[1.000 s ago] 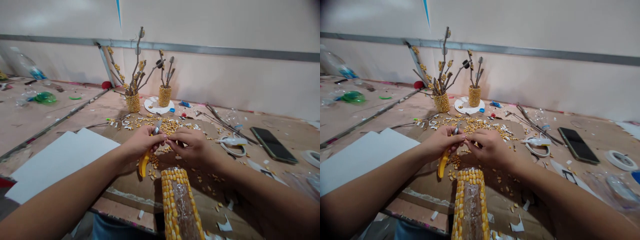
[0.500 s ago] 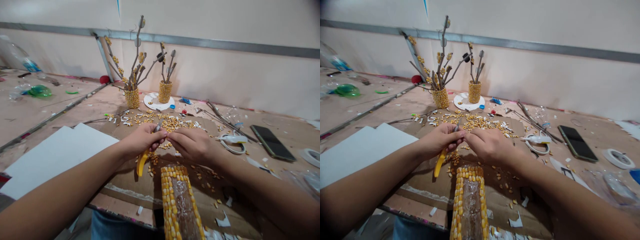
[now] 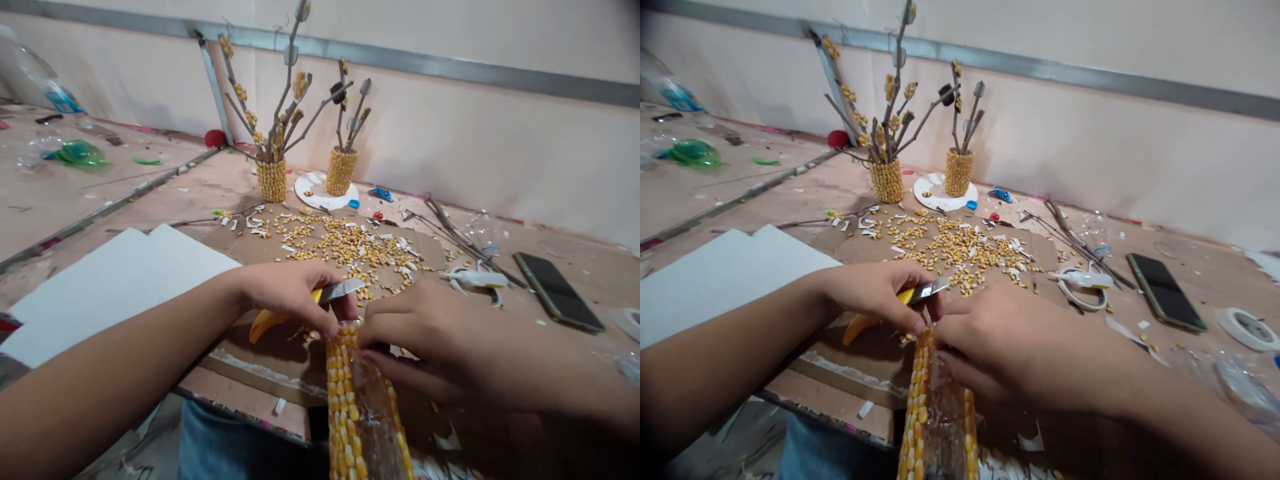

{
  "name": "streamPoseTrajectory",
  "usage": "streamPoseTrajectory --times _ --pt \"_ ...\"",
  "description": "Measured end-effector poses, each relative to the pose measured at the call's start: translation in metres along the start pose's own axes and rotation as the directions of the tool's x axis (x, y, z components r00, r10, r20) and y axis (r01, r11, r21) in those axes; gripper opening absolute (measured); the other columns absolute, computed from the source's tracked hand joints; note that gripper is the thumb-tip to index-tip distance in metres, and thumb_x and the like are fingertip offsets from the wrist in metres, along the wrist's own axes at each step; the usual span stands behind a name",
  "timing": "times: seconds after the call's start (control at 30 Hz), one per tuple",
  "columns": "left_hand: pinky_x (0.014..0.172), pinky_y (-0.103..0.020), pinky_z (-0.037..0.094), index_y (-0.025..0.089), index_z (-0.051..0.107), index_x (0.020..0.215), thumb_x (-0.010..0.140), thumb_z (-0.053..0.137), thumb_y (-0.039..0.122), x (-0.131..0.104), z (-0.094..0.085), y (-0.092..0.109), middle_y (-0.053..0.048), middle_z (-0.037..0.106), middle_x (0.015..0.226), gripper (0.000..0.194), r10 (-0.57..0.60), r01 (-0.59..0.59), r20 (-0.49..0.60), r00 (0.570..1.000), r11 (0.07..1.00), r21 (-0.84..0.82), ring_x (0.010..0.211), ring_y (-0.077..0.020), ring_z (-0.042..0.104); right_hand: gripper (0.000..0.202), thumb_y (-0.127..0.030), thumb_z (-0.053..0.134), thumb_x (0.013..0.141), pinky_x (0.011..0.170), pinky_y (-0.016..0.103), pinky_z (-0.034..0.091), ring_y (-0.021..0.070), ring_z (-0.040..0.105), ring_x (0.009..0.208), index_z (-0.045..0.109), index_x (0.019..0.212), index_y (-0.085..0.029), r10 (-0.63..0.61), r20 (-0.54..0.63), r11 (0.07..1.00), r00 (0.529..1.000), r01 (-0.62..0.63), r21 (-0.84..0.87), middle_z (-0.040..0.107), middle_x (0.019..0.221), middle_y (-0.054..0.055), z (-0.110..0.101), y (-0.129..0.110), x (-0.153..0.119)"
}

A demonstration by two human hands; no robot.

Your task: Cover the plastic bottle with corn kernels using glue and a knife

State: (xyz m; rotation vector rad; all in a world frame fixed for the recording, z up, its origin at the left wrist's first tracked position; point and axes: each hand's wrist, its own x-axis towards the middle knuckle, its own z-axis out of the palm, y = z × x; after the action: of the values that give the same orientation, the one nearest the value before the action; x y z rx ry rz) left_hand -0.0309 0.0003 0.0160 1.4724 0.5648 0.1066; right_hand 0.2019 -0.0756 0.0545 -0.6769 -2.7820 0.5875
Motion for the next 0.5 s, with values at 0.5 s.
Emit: streamPoseTrajectory --times 0.5 --pt "0.067 -0.023 0.052 0.017 0.072 0.088 0.065 0.096 0.021 0.006 -0.003 -0.014 0.004 0.068 0.078 0.034 -0.022 0.023 0.125 0.992 1.0 -0.006 0.072 -0.0132 0.063 0.02 -0.016 0.053 0.105 0.071 0.03 0.044 0.0151 0.065 0.074 0.068 0.092 -0.02 0.056 0.056 0.998 0.997 -0.058 0.027 0.072 0.085 0.006 -0.003 -0.013 0.003"
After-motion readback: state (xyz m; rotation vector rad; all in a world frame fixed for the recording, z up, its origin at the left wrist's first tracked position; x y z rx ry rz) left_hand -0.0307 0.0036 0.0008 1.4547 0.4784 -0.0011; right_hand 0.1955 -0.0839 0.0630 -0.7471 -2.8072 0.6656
